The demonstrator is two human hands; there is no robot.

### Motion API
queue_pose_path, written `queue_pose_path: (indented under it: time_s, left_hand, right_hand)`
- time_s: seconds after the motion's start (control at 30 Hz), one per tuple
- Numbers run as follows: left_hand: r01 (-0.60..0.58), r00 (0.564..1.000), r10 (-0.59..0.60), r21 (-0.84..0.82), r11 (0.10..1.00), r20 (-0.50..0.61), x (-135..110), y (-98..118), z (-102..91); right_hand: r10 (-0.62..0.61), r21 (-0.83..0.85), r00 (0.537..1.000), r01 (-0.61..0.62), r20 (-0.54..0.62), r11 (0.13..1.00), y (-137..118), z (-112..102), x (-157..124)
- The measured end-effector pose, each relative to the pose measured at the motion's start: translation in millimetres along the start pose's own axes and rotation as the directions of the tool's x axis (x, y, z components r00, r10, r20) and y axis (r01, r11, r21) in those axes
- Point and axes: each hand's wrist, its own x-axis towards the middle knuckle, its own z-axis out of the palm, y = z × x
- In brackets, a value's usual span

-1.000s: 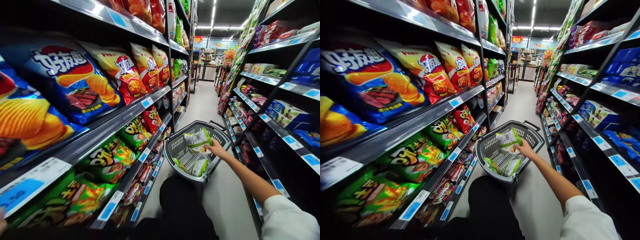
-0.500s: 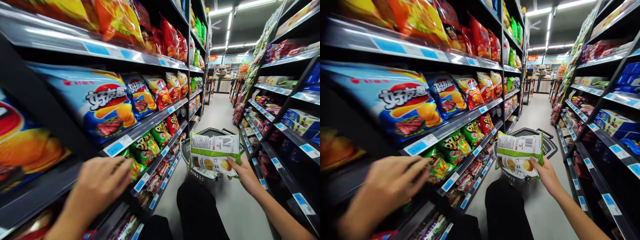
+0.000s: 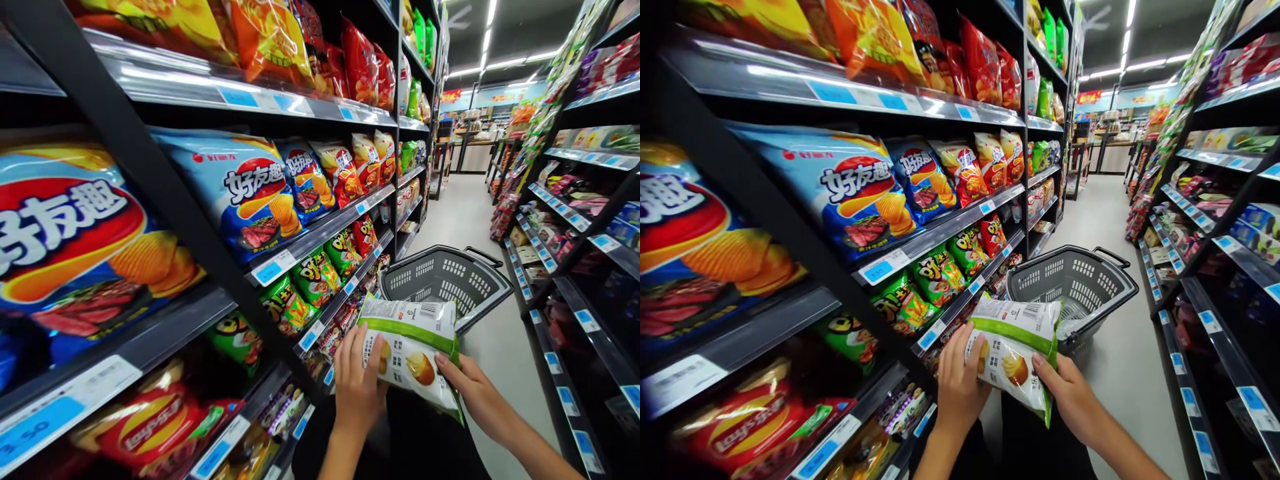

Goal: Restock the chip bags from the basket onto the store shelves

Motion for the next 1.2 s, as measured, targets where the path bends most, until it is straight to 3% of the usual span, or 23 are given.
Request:
queue_pose_path:
  time_s: [0.07,0.13,0.17,0.23,0.27,0.3,0.33,0.4,0.53,0.57,0.67,0.73,0.8,0.87,1.0,1.13,1.2]
  left_hand:
    - [0.055,0.998,-0.057,-0.083,0.995,-0.022,-4,-5,-5.0]
    - [0.274,0.959,-0.282,-0.249,0.929,0.004,-5,-5,-9.3]
    - [0.441,0.89,-0.452,-0.352,0.826,0.054,-5,-4,-11.1]
    - [0.723,0.634,-0.735,-0.521,0.454,0.238,-2,1,-14.3]
    - [0.78,0.505,-0.791,-0.575,0.247,0.344,-1,3,-15.9]
    - [0.787,0.409,-0.801,-0.614,0.067,0.437,1,5,-17.4]
    - [0.764,0.356,-0.784,-0.642,-0.069,0.509,3,6,-19.0]
    - [0.706,0.317,-0.741,-0.669,-0.233,0.592,5,7,-22.0]
    - [0.665,0.299,-0.737,-0.686,-0.296,0.607,6,11,-25.9]
    - [0.649,0.277,-0.749,-0.692,-0.316,0.602,6,13,-25.9]
    - [0.527,0.142,-0.793,-0.724,-0.446,0.592,5,30,-21.9]
    - [0.426,0.076,-0.8,-0.745,-0.514,0.595,3,46,-15.9]
    - [0.385,0.084,-0.779,-0.741,-0.551,0.622,-3,64,-8.4]
    - [0.427,0.116,-0.735,-0.702,-0.57,0.668,-12,79,-1.9]
    - [0.667,0.213,-0.571,-0.545,-0.508,0.793,-36,96,-1.9]
    - [0.864,0.285,-0.267,-0.367,-0.344,0.921,-45,108,-25.8]
    - [0.871,0.374,-0.253,-0.432,-0.234,0.892,-39,108,-42.3]
  right_hand:
    - [-0.047,-0.012,0.998,0.048,0.035,0.999,1,-1,-1]
    - [-0.052,0.048,0.995,0.048,0.08,0.998,5,-3,2]
    - [-0.059,0.074,0.995,0.053,0.081,0.996,9,-4,4]
    - [-0.099,0.063,0.995,0.097,0.024,0.993,18,-7,8]
    - [-0.126,0.022,0.992,0.126,-0.016,0.992,22,-8,10]
    - [-0.151,-0.024,0.988,0.15,-0.043,0.988,26,-9,11]
    - [-0.167,-0.06,0.984,0.164,-0.056,0.985,30,-9,12]
    - [-0.172,-0.102,0.984,0.166,-0.048,0.981,37,-10,13]
    - [-0.156,-0.176,0.987,0.146,-0.046,0.973,50,-11,16]
    - [-0.154,-0.185,0.986,0.141,-0.062,0.973,55,-11,17]
    - [-0.145,-0.128,0.976,0.124,-0.162,0.984,71,-7,23]
    - [-0.075,-0.013,0.988,0.073,-0.133,0.997,82,0,25]
    - [0.004,0.115,1.0,-0.006,0.013,0.993,87,9,25]
    - [0.017,0.204,0.993,-0.041,0.116,0.978,86,19,24]
    - [-0.012,0.223,1.0,0.016,-0.016,0.975,65,16,28]
    - [-0.023,0.06,0.993,0.031,-0.116,0.998,39,-18,38]
    - [-0.072,-0.051,0.986,0.065,-0.149,0.997,27,-36,42]
